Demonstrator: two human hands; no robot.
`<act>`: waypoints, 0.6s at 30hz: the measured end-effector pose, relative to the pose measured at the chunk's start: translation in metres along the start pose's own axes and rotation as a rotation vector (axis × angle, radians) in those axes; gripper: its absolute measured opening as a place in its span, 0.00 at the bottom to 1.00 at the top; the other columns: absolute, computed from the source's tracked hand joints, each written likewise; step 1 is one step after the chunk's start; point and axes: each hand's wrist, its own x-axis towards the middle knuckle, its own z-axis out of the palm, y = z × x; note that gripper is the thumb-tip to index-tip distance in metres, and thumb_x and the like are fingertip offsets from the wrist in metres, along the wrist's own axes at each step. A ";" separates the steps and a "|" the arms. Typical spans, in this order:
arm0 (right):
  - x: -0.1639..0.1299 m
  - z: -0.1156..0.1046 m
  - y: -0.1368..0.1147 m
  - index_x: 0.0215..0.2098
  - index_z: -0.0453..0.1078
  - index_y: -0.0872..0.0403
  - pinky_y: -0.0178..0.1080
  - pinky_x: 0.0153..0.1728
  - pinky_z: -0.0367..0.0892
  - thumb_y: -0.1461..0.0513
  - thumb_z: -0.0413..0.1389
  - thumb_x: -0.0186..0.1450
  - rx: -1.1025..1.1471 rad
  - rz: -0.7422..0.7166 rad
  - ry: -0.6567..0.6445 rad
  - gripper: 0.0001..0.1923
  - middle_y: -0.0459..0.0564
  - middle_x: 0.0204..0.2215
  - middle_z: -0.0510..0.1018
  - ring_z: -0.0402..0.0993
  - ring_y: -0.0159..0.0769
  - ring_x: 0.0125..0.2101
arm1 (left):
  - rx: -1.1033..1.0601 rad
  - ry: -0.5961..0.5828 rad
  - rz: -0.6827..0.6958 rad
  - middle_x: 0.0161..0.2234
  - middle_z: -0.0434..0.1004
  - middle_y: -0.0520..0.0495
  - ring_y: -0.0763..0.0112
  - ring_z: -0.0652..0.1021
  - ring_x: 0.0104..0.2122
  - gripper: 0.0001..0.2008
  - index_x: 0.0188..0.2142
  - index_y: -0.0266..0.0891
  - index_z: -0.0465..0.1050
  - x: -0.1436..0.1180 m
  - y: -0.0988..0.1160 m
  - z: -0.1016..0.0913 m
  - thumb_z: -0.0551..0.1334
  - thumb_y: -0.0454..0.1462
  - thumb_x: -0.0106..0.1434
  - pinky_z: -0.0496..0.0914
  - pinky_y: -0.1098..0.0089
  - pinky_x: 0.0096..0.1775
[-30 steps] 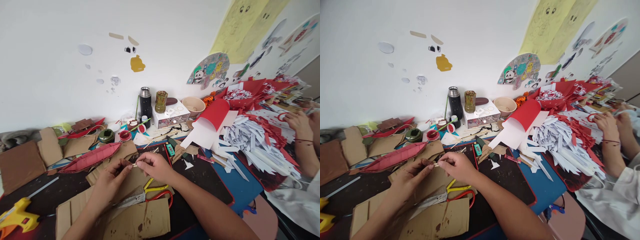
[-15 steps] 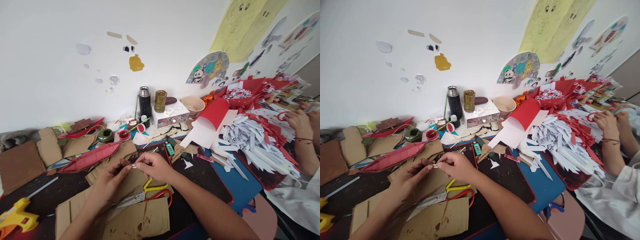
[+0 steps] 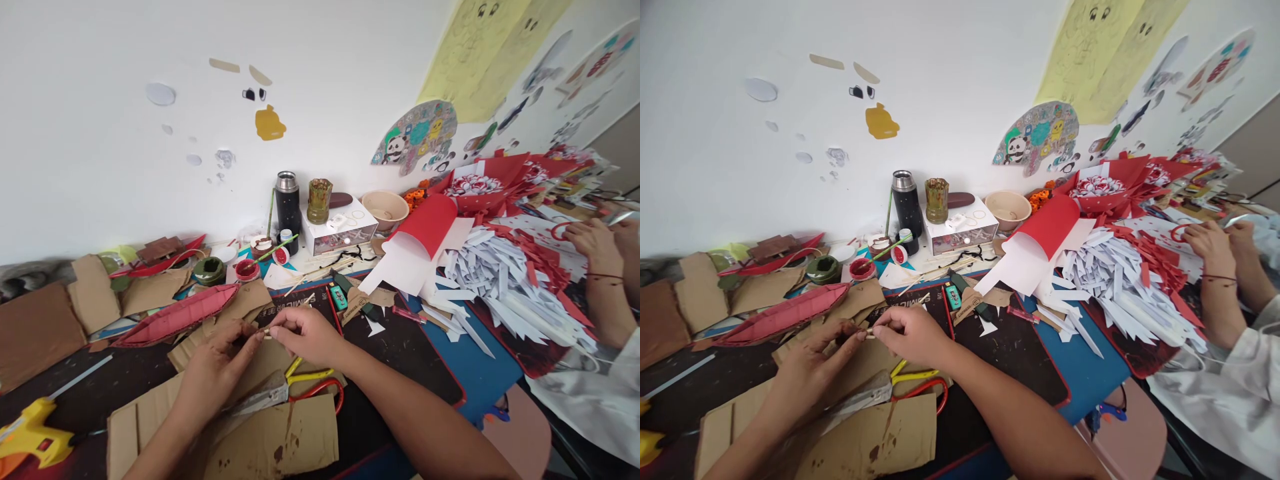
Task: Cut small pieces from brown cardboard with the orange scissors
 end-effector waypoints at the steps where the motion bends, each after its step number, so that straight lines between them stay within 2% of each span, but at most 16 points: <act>1: 0.000 0.000 0.001 0.40 0.74 0.53 0.32 0.25 0.62 0.59 0.61 0.73 -0.020 -0.001 0.001 0.05 0.39 0.21 0.71 0.68 0.30 0.21 | 0.006 -0.003 0.011 0.31 0.85 0.49 0.59 0.83 0.33 0.19 0.30 0.45 0.79 0.000 0.000 0.000 0.63 0.54 0.68 0.74 0.67 0.36; 10: -0.004 -0.001 0.000 0.41 0.77 0.53 0.34 0.29 0.58 0.60 0.61 0.72 -0.236 -0.104 0.057 0.04 0.39 0.23 0.70 0.65 0.31 0.24 | 0.016 -0.037 0.053 0.32 0.86 0.49 0.60 0.83 0.34 0.17 0.32 0.46 0.80 0.000 -0.001 -0.002 0.62 0.52 0.69 0.75 0.67 0.38; 18: -0.004 0.001 -0.003 0.37 0.75 0.53 0.34 0.28 0.54 0.63 0.62 0.68 -0.325 -0.082 0.086 0.02 0.35 0.19 0.65 0.60 0.29 0.21 | 0.002 -0.061 0.088 0.31 0.85 0.48 0.60 0.83 0.33 0.18 0.32 0.46 0.80 0.001 0.003 0.000 0.62 0.53 0.71 0.74 0.67 0.37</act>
